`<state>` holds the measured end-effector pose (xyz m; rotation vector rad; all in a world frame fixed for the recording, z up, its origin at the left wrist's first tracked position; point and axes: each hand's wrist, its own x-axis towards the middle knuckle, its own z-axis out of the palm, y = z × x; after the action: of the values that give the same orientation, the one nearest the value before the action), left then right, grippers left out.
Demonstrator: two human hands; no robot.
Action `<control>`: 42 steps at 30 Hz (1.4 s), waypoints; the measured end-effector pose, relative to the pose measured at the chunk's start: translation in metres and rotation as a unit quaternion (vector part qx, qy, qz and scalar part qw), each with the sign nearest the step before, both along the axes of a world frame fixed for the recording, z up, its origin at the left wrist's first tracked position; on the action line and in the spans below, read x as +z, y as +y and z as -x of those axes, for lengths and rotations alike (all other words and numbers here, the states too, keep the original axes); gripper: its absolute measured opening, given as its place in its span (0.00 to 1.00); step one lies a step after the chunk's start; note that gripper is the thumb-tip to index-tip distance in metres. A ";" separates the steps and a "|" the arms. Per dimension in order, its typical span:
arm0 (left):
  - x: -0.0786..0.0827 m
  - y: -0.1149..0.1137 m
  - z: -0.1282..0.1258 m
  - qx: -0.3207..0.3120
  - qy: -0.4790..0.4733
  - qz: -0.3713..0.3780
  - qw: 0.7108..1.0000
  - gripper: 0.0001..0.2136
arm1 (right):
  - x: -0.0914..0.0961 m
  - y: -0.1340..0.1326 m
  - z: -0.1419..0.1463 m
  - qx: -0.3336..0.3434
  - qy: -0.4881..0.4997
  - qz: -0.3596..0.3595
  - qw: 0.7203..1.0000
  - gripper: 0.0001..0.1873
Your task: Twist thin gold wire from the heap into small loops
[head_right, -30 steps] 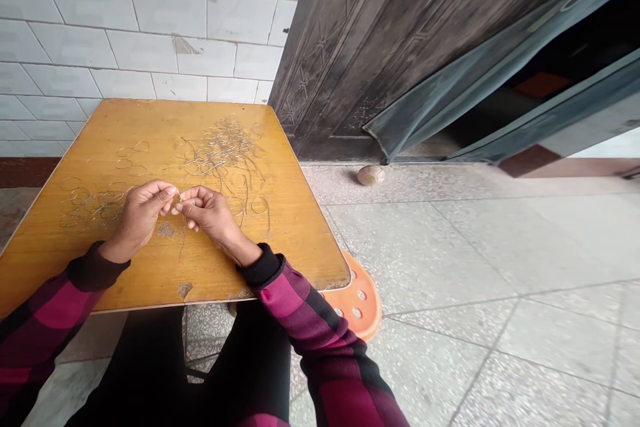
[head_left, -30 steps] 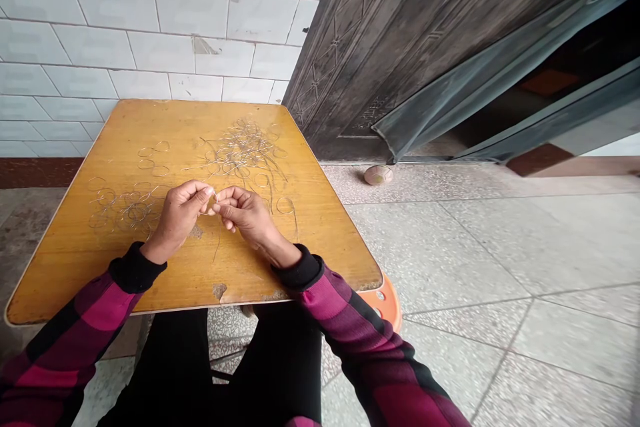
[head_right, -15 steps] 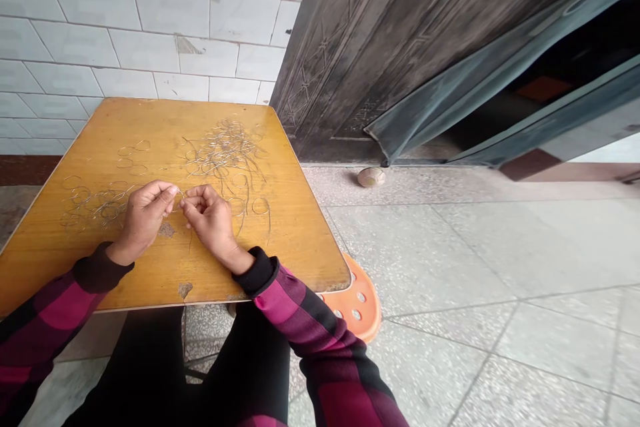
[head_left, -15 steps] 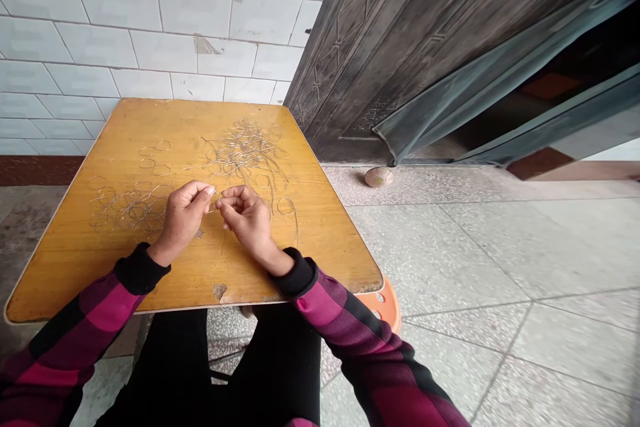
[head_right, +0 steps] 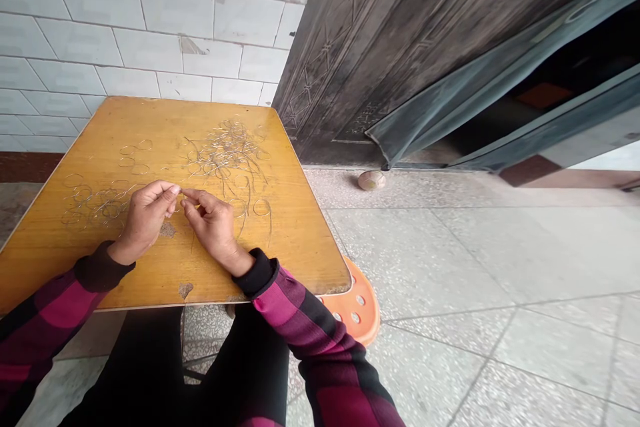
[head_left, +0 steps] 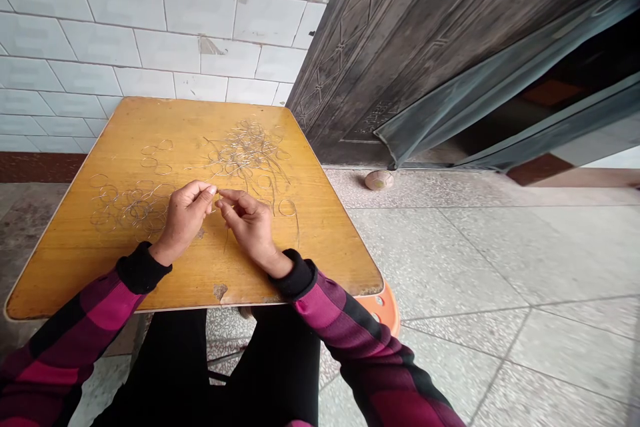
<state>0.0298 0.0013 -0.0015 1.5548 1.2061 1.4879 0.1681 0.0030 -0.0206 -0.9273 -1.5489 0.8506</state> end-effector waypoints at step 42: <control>0.006 0.002 0.004 -0.065 -0.086 0.029 0.994 0.11 | 0.011 0.015 -0.006 0.330 0.302 0.418 0.791 0.08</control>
<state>0.0258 0.0035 0.0049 1.4077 1.0212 1.4556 0.1741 0.0177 -0.0097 -0.5519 -0.8608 2.2137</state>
